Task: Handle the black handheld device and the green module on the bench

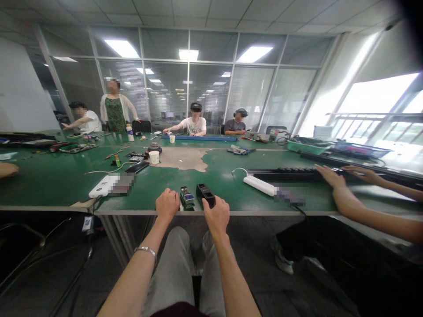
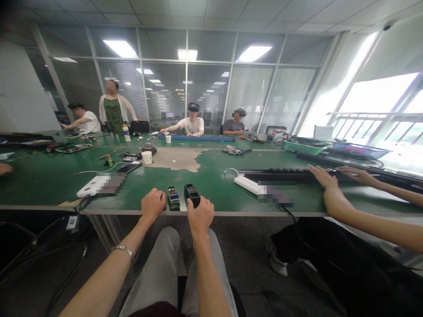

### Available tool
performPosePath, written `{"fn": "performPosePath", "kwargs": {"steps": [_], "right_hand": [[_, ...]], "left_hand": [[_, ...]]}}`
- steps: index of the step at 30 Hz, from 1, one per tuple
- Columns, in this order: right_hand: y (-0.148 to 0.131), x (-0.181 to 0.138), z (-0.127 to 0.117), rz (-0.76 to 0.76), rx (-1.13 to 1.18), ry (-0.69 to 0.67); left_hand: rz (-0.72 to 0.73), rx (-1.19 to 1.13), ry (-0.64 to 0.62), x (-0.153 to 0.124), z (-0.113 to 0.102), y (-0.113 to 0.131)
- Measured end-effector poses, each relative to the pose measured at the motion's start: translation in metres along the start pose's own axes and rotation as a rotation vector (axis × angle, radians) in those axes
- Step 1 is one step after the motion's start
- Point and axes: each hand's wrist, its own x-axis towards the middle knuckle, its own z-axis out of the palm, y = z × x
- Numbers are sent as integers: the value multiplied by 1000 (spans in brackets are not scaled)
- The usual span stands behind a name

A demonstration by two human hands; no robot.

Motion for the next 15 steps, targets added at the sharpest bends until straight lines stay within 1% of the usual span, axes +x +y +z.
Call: {"fn": "performPosePath", "kwargs": {"steps": [3, 7, 11, 15], "right_hand": [[-9, 2, -3, -13, 97, 22], [-28, 4, -6, -18, 201, 38], [-45, 3, -6, -40, 239, 25], [-53, 1, -4, -62, 242, 5]], "left_hand": [[-2, -2, 4, -1, -2, 1], [-19, 4, -5, -1, -5, 2], [-13, -1, -9, -1, -6, 1], [0, -2, 5, -2, -5, -1]]}}
